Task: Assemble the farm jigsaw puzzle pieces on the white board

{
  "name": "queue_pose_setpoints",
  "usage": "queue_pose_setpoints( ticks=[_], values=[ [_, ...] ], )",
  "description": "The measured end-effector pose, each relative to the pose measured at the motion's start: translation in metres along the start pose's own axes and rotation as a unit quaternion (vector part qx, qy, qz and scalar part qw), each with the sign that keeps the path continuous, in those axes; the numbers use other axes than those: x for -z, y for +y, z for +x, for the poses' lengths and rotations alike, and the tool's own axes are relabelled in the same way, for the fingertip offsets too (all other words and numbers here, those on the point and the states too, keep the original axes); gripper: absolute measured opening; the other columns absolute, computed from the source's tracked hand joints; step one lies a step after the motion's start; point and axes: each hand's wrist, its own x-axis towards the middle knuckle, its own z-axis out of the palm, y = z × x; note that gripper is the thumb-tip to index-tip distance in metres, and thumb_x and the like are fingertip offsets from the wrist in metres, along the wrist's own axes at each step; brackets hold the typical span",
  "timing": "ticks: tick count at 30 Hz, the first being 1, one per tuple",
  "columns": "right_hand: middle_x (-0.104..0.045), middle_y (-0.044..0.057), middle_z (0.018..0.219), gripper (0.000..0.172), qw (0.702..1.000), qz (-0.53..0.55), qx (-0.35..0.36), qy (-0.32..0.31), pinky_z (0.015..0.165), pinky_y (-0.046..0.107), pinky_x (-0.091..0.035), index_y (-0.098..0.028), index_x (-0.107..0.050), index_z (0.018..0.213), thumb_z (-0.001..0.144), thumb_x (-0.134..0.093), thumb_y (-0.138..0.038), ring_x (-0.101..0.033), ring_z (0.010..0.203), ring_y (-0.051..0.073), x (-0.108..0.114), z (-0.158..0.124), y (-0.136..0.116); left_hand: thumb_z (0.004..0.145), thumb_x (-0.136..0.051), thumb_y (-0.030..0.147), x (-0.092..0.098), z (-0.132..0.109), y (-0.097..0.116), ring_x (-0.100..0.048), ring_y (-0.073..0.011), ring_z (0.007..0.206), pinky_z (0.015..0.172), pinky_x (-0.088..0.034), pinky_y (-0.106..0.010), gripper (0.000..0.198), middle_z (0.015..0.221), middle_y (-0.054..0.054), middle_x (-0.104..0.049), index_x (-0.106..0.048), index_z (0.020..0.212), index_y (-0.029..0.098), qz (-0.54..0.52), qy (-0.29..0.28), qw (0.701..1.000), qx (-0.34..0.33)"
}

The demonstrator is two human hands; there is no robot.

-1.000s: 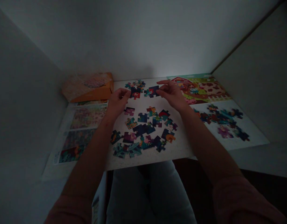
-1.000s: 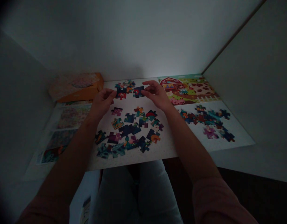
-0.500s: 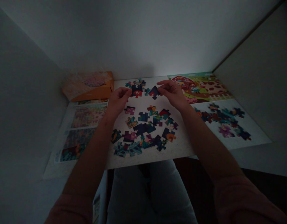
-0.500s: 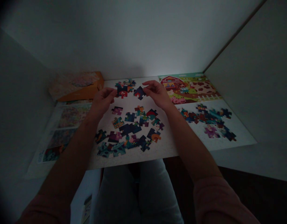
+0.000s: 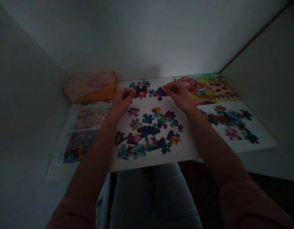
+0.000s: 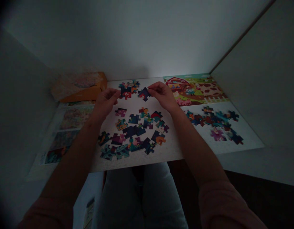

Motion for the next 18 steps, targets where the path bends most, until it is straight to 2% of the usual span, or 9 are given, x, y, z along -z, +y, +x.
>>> queue_pose_setpoints(
  ticks=[4,11,18],
  values=[
    [-0.084,0.001,0.093,0.049,1.0,0.017,0.008,0.0,0.093,0.047,-0.075,-0.034,-0.072,0.1,0.094,-0.109,-0.065,-0.084,0.096,0.027,-0.001,0.001,0.006,0.111,-0.09,0.038,0.0,0.001,0.0,-0.071,-0.0197,0.079,0.075,-0.059,-0.031,0.025,0.093,-0.003,-0.084,-0.074,0.094,0.028,0.004,0.007,1.0,0.004],
    [-0.087,0.002,0.097,0.069,0.998,0.054,0.037,0.022,0.102,0.054,-0.077,-0.036,-0.068,0.094,0.081,-0.111,-0.089,-0.085,0.098,0.03,-0.003,0.002,0.012,0.111,-0.09,0.034,0.001,0.001,0.0,-0.07,-0.0193,0.078,0.074,-0.058,-0.031,0.023,0.091,-0.003,-0.083,-0.075,0.095,0.028,0.0,0.006,1.0,0.0],
    [-0.08,0.002,0.095,0.057,0.999,0.036,0.022,0.019,0.094,0.048,-0.073,-0.035,-0.065,0.098,0.09,-0.109,-0.072,-0.082,0.099,0.029,0.0,0.001,0.005,0.111,-0.089,0.033,0.0,0.0,0.001,-0.071,-0.0191,0.08,0.074,-0.058,-0.03,0.022,0.093,-0.003,-0.085,-0.076,0.095,0.027,-0.003,0.01,1.0,0.008]
  ],
)
